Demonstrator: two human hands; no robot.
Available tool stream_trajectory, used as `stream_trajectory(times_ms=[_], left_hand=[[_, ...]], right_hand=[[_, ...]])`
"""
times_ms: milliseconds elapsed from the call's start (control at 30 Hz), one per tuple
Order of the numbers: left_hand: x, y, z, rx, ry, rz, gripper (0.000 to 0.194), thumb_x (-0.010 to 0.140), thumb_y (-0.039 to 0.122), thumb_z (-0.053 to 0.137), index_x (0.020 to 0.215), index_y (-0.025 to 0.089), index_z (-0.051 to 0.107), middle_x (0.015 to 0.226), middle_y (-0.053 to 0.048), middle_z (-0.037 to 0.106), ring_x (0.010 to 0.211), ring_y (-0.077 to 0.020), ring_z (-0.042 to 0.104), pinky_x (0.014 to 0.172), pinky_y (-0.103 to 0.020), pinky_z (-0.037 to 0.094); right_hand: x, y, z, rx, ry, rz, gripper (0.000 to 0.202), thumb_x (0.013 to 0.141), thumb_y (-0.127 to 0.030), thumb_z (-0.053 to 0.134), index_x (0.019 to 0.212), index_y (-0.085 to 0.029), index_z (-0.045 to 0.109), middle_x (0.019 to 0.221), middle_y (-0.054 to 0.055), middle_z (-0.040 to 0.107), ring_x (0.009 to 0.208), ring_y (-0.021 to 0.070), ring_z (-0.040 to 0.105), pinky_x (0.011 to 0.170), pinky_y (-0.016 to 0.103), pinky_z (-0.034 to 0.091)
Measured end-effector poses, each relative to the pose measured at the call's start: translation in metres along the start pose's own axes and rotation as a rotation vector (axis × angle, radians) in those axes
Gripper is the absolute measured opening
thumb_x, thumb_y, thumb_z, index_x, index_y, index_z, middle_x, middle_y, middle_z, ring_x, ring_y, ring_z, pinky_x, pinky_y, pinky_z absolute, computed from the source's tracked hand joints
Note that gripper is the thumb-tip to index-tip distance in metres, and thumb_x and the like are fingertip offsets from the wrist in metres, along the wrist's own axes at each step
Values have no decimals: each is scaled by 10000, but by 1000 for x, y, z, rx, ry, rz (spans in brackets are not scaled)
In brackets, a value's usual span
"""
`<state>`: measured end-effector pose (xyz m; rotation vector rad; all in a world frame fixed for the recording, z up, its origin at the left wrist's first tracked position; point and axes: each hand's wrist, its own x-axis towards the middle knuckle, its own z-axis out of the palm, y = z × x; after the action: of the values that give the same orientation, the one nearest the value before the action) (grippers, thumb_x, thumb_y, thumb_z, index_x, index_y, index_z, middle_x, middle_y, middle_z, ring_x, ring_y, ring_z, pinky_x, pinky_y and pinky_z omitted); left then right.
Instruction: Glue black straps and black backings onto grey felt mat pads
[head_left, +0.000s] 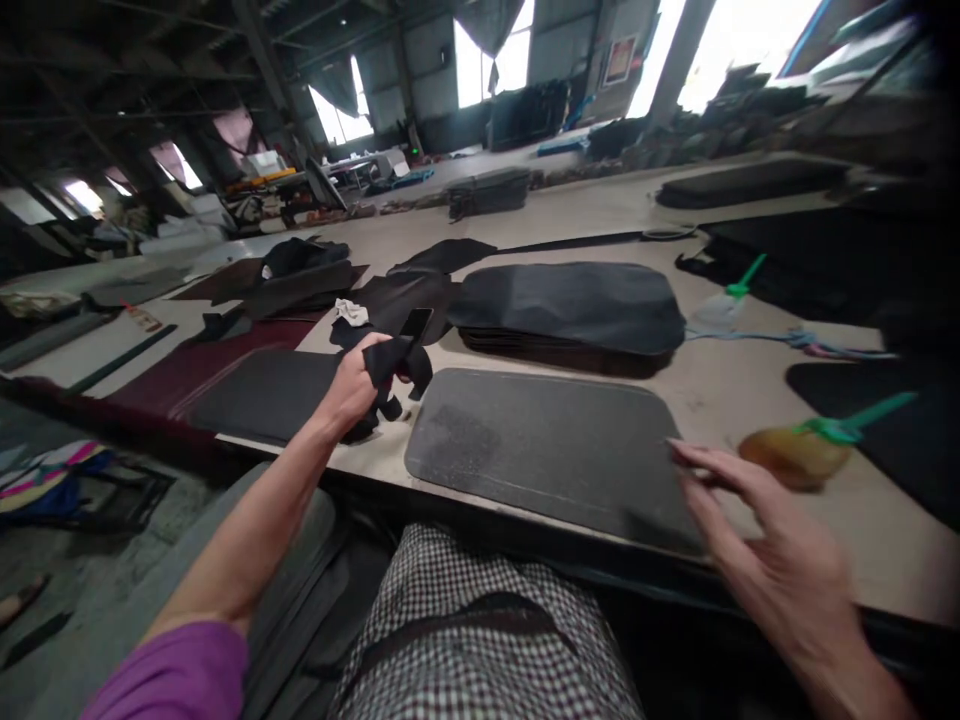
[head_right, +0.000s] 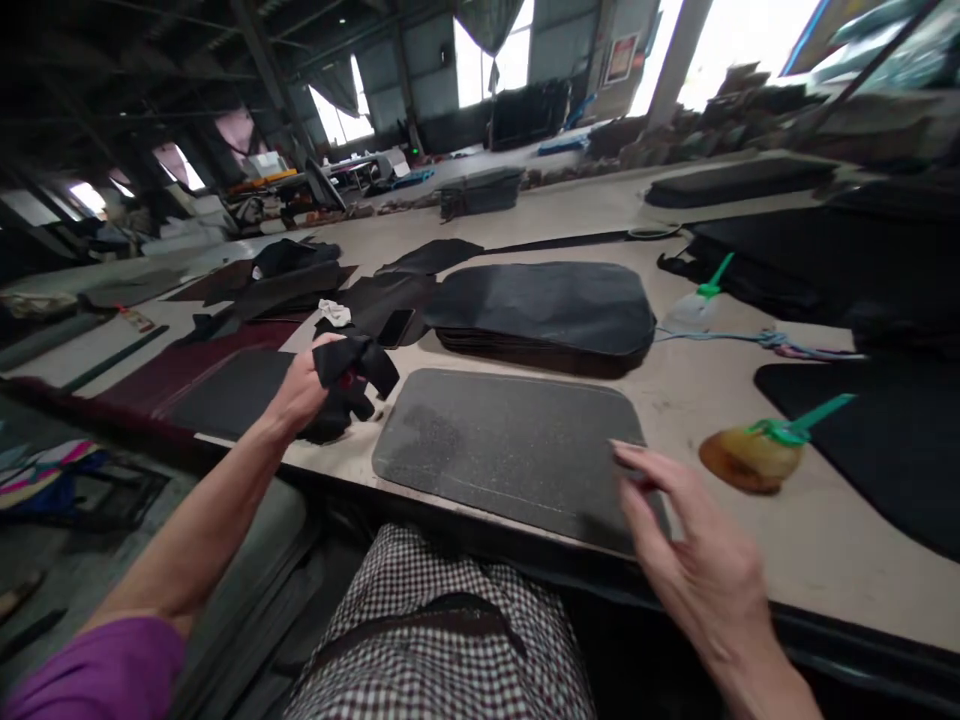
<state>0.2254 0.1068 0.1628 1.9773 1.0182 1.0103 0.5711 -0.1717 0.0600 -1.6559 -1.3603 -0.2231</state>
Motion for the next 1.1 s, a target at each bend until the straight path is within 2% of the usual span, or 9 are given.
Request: stream_trajectory(times_ms=[67, 200, 300, 400, 533, 600, 733, 933, 1100], left_hand=[[-18, 29, 25, -150, -179, -48, 300, 937, 463, 642, 1050, 185, 640, 734, -23, 709, 615, -141, 598, 613, -253, 448], [-53, 64, 66, -314, -528, -134, 313, 949, 501, 646, 1013, 195, 634, 735, -41, 728, 643, -160, 628, 642, -282, 470], [-69, 67, 85, -370, -668, -209, 279, 941, 491, 658, 1013, 222, 651, 769, -52, 742, 682, -183, 654, 677, -316, 506], [-70, 53, 98, -435, -658, -337, 326, 918, 540, 665, 1007, 227, 685, 768, -71, 739, 643, -181, 643, 621, -312, 494], [-60, 34, 115, -641, -690, -607, 623, 884, 775, 519, 1149, 240, 696, 731, -89, 708, 582, -181, 626, 507, -286, 440], [-55, 28, 125, -657, -717, -639, 675, 862, 812, 520, 1158, 234, 701, 730, -87, 698, 587, -175, 624, 482, -266, 412], [-44, 18, 151, -486, -747, -520, 394, 840, 568, 758, 937, 193, 685, 658, -29, 673, 507, -102, 531, 486, -222, 371], [0, -5, 198, -184, -777, -297, 385, 923, 568, 608, 944, 186, 653, 638, -10, 690, 491, -119, 540, 513, -228, 382], [46, -26, 244, 213, -668, 63, 267, 965, 450, 564, 935, 231, 714, 685, 7, 681, 663, -177, 639, 639, -270, 432]], right_hand=[[15, -30, 17, 135, -49, -109, 337, 1021, -330, 609, 1355, -295, 629, 1308, 99, 690, 1147, 257, 687, 1017, 435, 558], [33, -77, 40, 403, -255, -126, 546, 1005, -417, 640, 1498, -228, 499, 1525, 132, 530, 1383, 295, 525, 1166, 497, 447], [28, -89, 50, 551, -392, 73, 384, 988, -477, 653, 1274, -222, 662, 1195, 85, 723, 1052, 244, 690, 931, 373, 572], [11, -84, 55, 627, -421, 377, 313, 983, -507, 631, 927, -206, 696, 732, -4, 675, 611, 146, 587, 570, 254, 470], [-14, -70, 55, 660, -400, 600, 311, 948, -490, 656, 849, -194, 665, 627, -37, 575, 541, 113, 469, 505, 230, 341], [-22, -65, 54, 651, -411, 645, 305, 948, -478, 656, 841, -192, 667, 622, -41, 561, 542, 109, 450, 510, 231, 322], [-35, -59, 49, 673, -417, 682, 290, 979, -468, 620, 900, -197, 688, 711, -18, 642, 612, 134, 535, 567, 243, 397], [-63, -53, 43, 722, -358, 764, 298, 1038, -435, 550, 1255, -238, 605, 1157, 59, 728, 1031, 224, 684, 913, 327, 530], [-83, -43, 40, 648, -260, 883, 432, 1051, -511, 503, 1389, -242, 484, 1181, 96, 720, 786, 206, 698, 810, 354, 584]])
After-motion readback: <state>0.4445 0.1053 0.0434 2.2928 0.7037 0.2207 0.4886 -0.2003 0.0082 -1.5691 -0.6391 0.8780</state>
